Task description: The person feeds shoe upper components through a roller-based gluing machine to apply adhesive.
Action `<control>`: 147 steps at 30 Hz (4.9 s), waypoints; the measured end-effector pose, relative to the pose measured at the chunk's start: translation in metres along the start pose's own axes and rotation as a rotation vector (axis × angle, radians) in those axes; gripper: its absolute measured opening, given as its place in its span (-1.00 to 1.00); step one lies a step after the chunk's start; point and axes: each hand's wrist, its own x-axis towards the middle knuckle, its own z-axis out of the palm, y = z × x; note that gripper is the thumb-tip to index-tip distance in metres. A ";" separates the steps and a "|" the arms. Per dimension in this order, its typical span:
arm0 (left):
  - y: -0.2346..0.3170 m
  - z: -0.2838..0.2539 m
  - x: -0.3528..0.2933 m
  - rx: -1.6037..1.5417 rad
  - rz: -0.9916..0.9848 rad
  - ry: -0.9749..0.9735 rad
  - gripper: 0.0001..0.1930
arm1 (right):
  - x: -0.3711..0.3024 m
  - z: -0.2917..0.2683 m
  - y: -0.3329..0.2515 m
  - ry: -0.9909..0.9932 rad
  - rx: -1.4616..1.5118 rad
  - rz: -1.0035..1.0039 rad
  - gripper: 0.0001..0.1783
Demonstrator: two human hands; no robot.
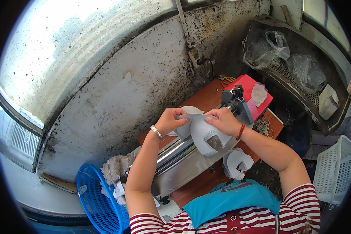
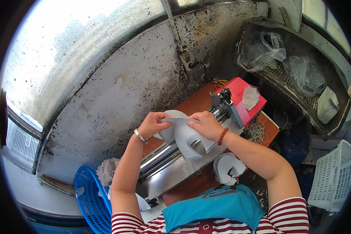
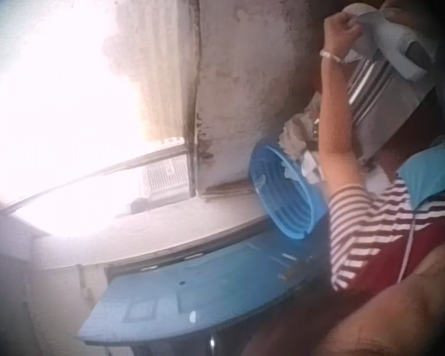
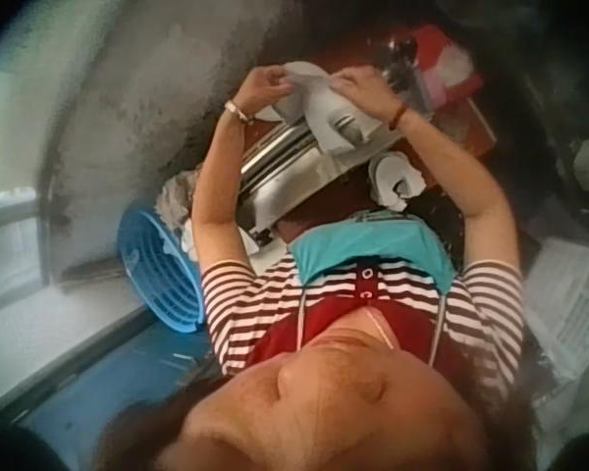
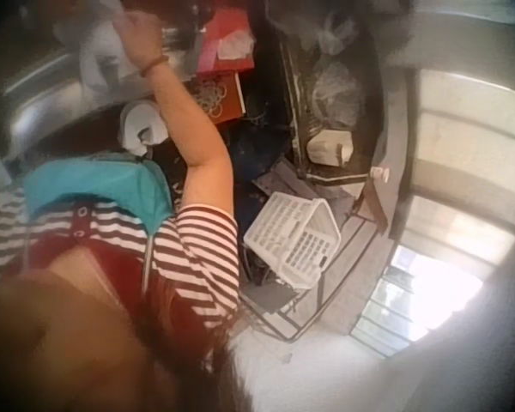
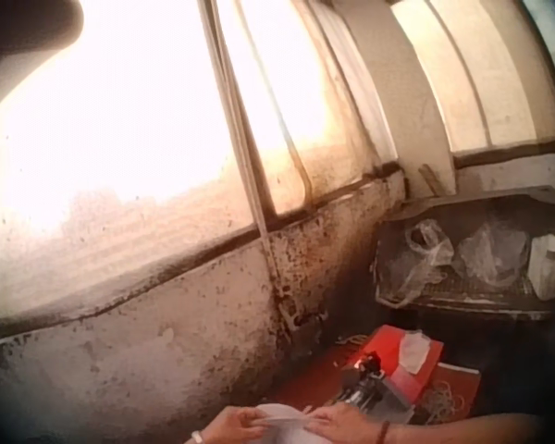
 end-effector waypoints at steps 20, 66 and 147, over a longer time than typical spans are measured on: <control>-0.019 0.005 0.014 0.381 0.240 0.501 -0.53 | -0.099 -0.014 0.099 -0.239 0.852 1.004 -0.80; -0.078 0.027 0.044 0.593 0.016 0.515 -0.57 | -0.056 0.003 0.090 -0.237 0.129 0.761 -0.67; -0.080 0.052 0.056 0.777 0.286 0.468 -0.47 | -0.040 0.010 0.083 -0.156 -0.106 0.526 -0.65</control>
